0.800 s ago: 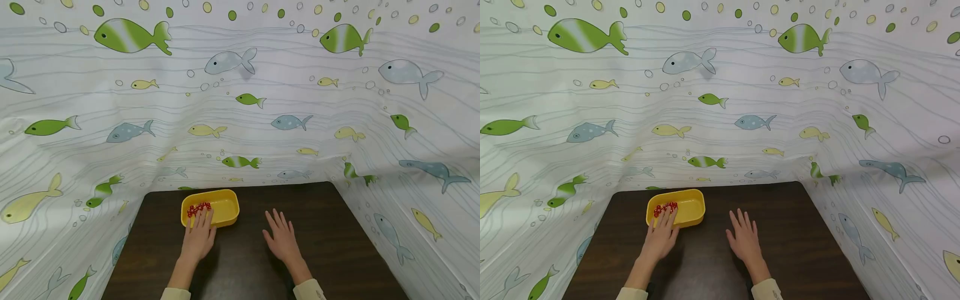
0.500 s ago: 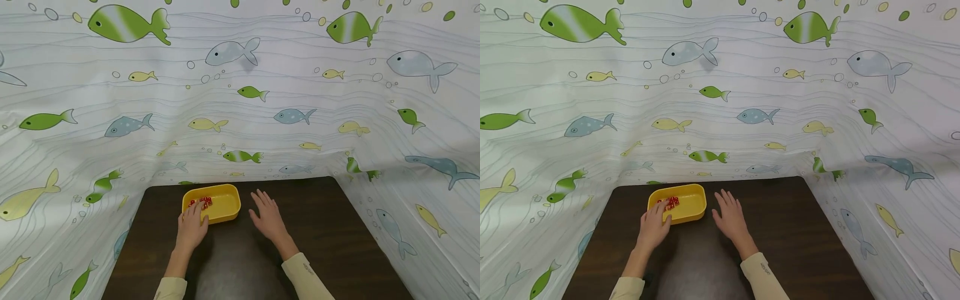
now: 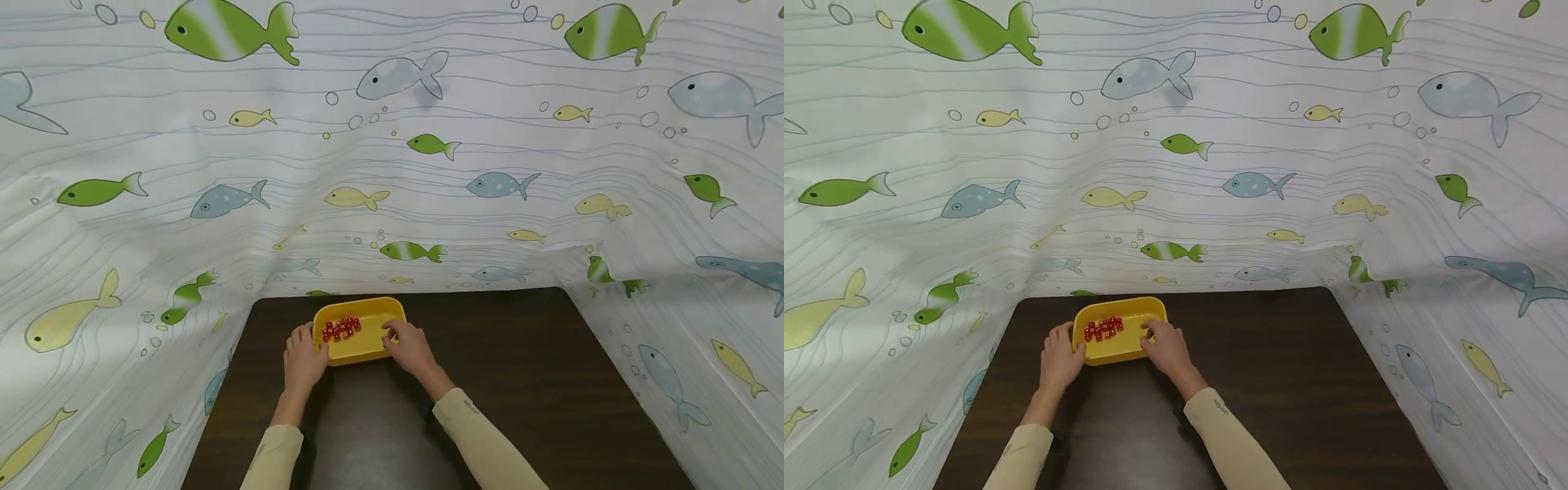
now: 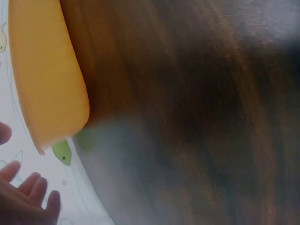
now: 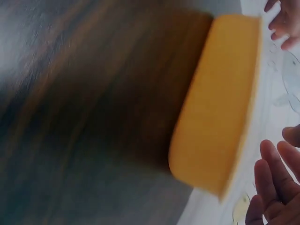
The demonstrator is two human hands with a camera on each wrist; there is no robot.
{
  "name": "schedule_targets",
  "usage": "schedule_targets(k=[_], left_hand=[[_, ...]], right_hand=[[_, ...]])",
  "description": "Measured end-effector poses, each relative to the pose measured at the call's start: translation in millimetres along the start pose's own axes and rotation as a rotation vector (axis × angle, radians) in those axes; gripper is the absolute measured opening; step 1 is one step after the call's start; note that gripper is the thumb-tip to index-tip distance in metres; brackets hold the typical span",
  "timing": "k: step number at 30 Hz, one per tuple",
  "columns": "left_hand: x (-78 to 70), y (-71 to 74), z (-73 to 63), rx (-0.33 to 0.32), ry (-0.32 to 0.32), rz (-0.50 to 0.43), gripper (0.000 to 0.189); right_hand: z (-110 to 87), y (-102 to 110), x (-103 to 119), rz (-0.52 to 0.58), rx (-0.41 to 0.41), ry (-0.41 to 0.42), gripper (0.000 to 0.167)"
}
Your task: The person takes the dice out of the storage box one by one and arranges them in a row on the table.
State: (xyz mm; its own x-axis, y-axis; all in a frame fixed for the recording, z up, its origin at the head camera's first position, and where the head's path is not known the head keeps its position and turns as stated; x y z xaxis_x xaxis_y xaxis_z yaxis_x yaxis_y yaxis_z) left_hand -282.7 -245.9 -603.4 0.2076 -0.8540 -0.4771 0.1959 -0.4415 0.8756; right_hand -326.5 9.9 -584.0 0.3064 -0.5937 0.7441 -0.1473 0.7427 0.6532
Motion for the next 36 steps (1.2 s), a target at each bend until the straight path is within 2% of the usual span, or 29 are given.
schedule_targets(k=[3,6,15,19,22,24,26,32,36], left_hand=[[4.6,-0.8,4.1,0.049,0.046,-0.024,0.068],[7.5,1.0,9.2,0.087,0.062,-0.018,0.071],[9.0,5.4,28.6,0.123,0.07,0.037,0.074],[14.7,-0.7,25.4,0.121,0.046,0.049,0.071],[18.5,-5.9,19.4,0.124,0.04,0.047,0.069],[17.7,-5.3,21.0,0.125,0.043,0.04,0.068],[20.2,-10.1,15.7,0.135,0.058,0.03,0.068],[22.3,-13.1,14.3,0.209,0.087,-0.014,0.072],[23.5,-8.7,15.8,0.26,0.122,-0.019,0.064]], right_hand=[[7.4,-14,2,0.01,0.032,0.013,0.028],[17.1,-23,7,-0.006,0.043,0.003,0.028],[53.4,-34,19,-0.093,0.036,-0.098,0.025],[61.9,-42,19,-0.092,0.065,-0.112,0.026],[64.1,-51,18,-0.11,0.118,-0.106,0.031],[69.4,-53,20,-0.128,0.145,-0.089,0.034],[66.2,-61,16,-0.133,0.173,-0.087,0.037],[67.5,-76,8,-0.179,0.171,-0.111,0.04],[69.9,-83,6,-0.179,0.199,-0.122,0.048]])
Point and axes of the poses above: each hand's wrist, its own z-axis towards the middle knuckle, its own y-axis out of the back of the hand, x = y × z, the point moved 1 cm from there along z, towards the middle knuckle, and after that the axes turned 9 degrees about z, right-handed, at the moved point
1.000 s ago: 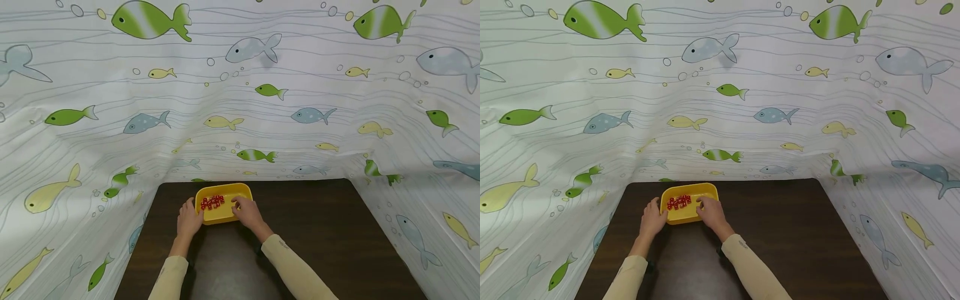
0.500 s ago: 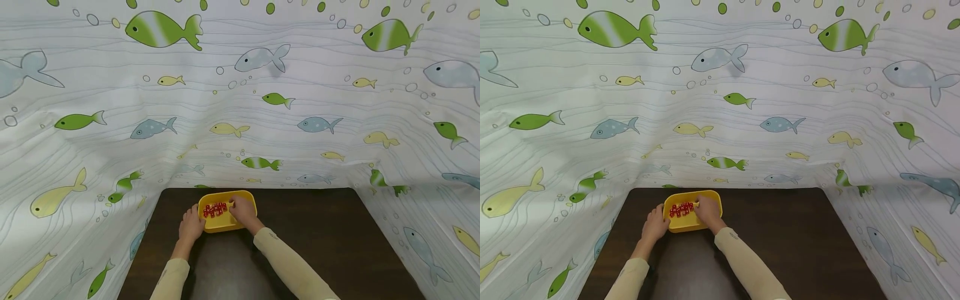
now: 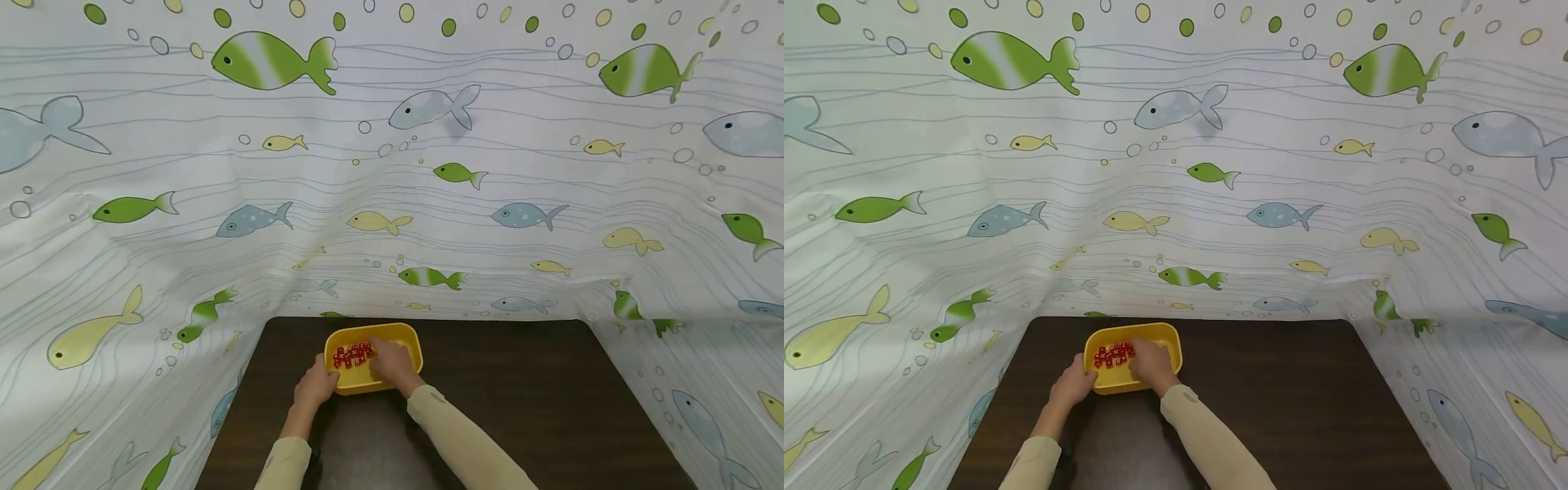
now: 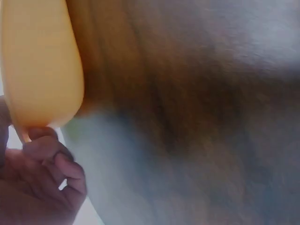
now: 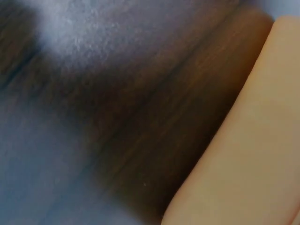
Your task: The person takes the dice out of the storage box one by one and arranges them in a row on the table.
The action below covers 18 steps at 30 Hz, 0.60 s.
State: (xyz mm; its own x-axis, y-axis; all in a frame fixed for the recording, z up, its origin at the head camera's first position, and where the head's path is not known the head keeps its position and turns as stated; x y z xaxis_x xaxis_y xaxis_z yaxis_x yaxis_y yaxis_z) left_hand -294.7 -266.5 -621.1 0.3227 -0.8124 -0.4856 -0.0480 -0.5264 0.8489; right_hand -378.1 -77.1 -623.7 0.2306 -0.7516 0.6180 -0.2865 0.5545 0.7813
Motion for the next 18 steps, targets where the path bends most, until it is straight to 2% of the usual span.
schedule_targets(k=[6,18], left_hand=[[-3.4,3.4,1.1,0.053,0.05,0.014,0.05],[-11.2,-4.8,-3.2,0.027,0.135,0.028,0.062]], right_hand=[[2.6,-3,0,0.005,0.015,-0.002,0.047],[1.5,-7,-2,-0.022,0.035,-0.017,0.041]])
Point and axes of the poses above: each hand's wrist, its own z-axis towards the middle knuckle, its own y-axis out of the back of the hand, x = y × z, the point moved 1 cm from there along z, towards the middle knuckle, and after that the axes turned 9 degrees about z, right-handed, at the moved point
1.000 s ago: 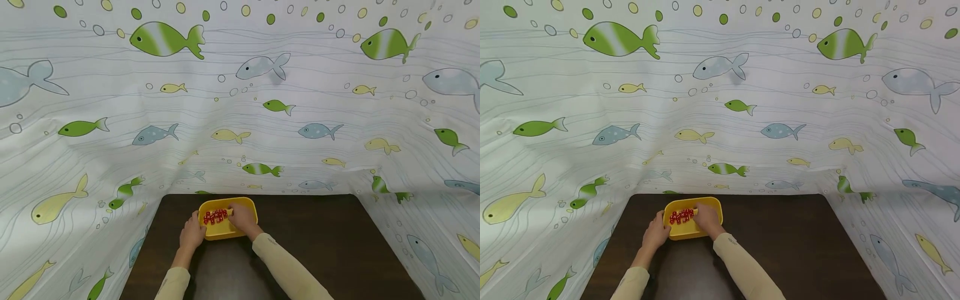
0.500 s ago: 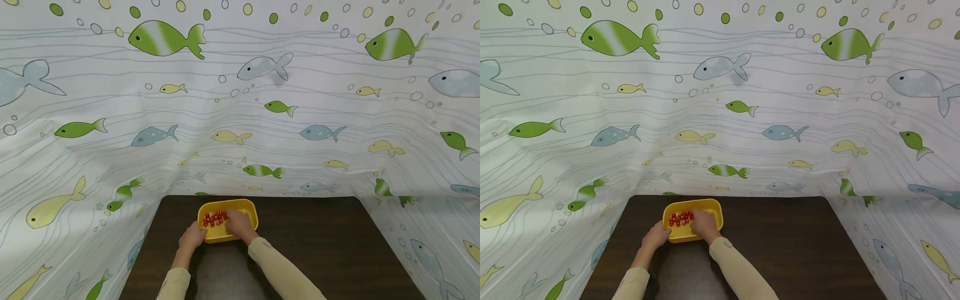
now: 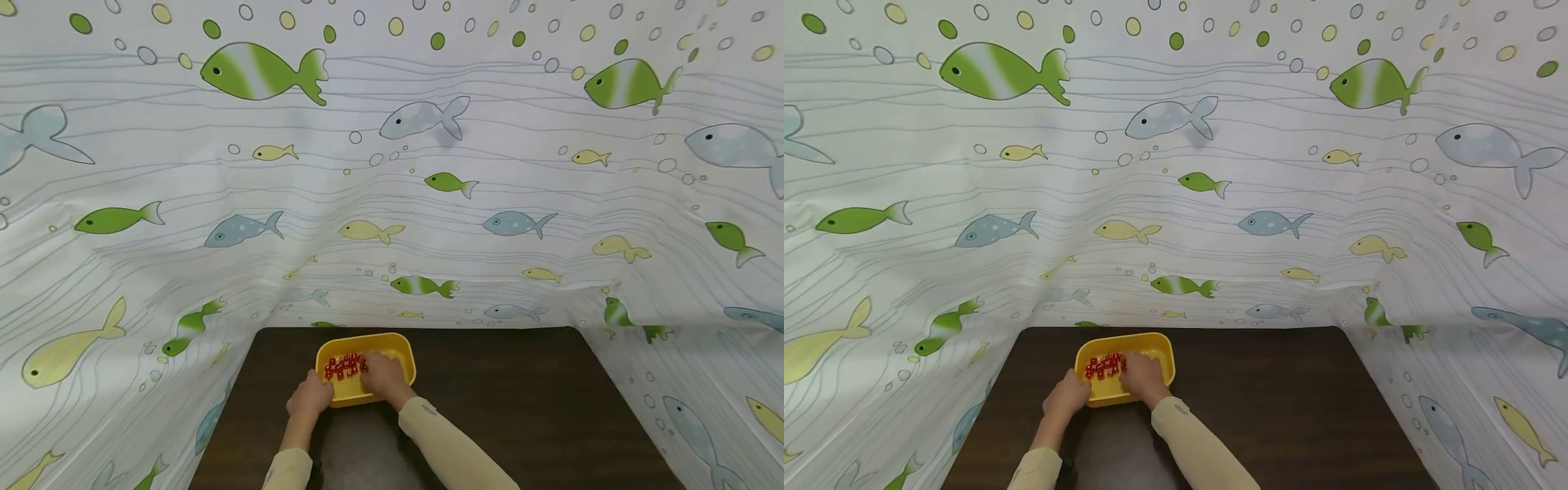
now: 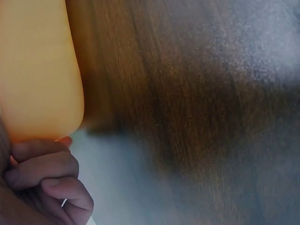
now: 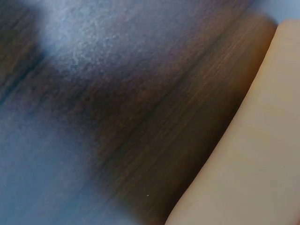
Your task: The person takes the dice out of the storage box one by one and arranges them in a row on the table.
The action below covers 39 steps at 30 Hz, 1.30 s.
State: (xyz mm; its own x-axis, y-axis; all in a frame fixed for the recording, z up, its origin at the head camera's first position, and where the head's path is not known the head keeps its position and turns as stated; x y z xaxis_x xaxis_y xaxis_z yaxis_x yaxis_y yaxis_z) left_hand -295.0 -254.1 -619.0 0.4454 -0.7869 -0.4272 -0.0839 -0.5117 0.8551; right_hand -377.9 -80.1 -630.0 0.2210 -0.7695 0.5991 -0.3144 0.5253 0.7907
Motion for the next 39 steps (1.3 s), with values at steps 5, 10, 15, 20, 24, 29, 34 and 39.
schedule_targets(k=[5,10,15,20,24,29,34,39], left_hand=[[4.8,-3.0,-2.1,-0.008,-0.007,-0.005,0.059],[7.7,-3.7,2.6,-0.026,-0.013,-0.011,0.061],[7.7,-3.1,3.5,-0.026,-0.011,-0.021,0.064],[2.3,-3.1,0.6,-0.013,-0.005,-0.02,0.067],[-2.9,-2.0,0.9,-0.004,-0.001,-0.004,0.069],[-8.1,-0.4,2.4,-0.004,0.022,0.015,0.068],[-9.5,-0.9,1.0,-0.001,0.042,0.016,0.067],[-8.3,-1.9,-1.8,-0.005,0.037,0.016,0.066]], right_hand=[[-0.9,-5,1,-0.019,0.011,0.0,0.043],[-2.5,0,6,-0.023,0.011,0.008,0.03],[-6.9,5,11,-0.006,0.0,0.017,0.019],[-10.5,8,4,0.008,-0.042,0.033,0.018],[-15.1,12,-2,0.029,-0.084,0.052,0.019],[-22.4,18,-7,0.081,-0.121,0.062,0.021],[-31.1,30,-10,0.113,-0.151,0.061,0.02],[-37.3,49,-15,0.125,-0.208,0.09,0.018]])
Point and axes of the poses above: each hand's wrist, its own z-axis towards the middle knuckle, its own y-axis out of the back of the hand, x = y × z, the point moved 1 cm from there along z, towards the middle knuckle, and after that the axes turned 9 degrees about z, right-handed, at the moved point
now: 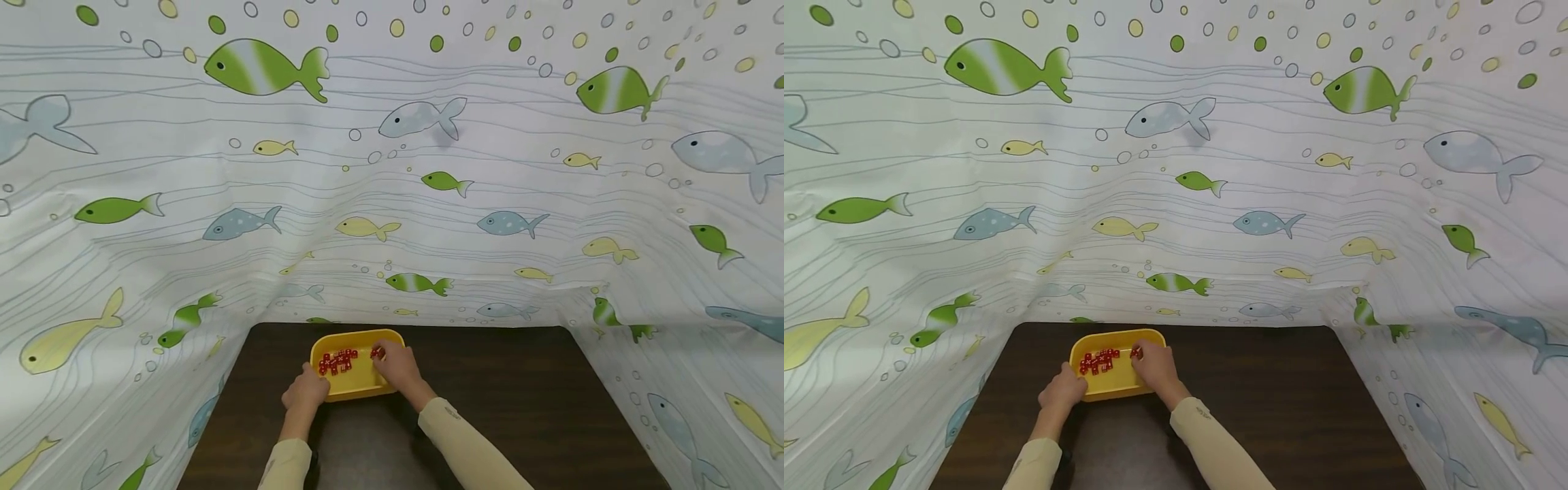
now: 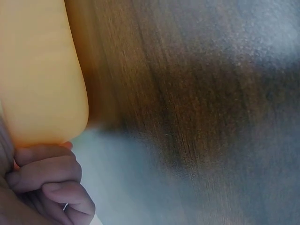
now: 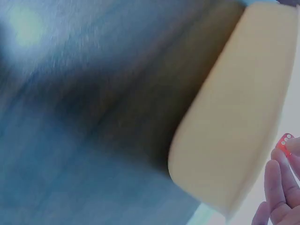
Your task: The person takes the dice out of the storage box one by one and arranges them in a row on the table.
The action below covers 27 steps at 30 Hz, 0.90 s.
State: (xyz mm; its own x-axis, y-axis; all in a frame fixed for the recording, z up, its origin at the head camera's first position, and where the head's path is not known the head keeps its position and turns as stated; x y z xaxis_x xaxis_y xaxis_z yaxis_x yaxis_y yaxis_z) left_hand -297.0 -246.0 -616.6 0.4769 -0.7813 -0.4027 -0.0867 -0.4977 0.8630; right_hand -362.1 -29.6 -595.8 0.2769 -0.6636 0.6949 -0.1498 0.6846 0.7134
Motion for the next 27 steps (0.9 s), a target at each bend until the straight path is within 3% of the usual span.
schedule_targets(k=[8,15,21,27], left_hand=[[3.5,1.1,0.1,0.009,-0.005,0.0,0.069],[6.3,-0.2,1.6,0.004,0.0,-0.002,0.068],[9.8,0.1,3.1,0.005,0.012,0.001,0.068],[3.3,-2.6,2.1,-0.003,-0.004,-0.018,0.069]], right_hand=[[3.8,27,-13,0.084,-0.111,-0.015,0.018],[5.0,44,-36,0.109,-0.23,-0.101,0.018],[1.0,41,-57,0.068,-0.207,-0.147,0.014],[0.1,41,-73,0.026,-0.17,-0.175,0.013]])
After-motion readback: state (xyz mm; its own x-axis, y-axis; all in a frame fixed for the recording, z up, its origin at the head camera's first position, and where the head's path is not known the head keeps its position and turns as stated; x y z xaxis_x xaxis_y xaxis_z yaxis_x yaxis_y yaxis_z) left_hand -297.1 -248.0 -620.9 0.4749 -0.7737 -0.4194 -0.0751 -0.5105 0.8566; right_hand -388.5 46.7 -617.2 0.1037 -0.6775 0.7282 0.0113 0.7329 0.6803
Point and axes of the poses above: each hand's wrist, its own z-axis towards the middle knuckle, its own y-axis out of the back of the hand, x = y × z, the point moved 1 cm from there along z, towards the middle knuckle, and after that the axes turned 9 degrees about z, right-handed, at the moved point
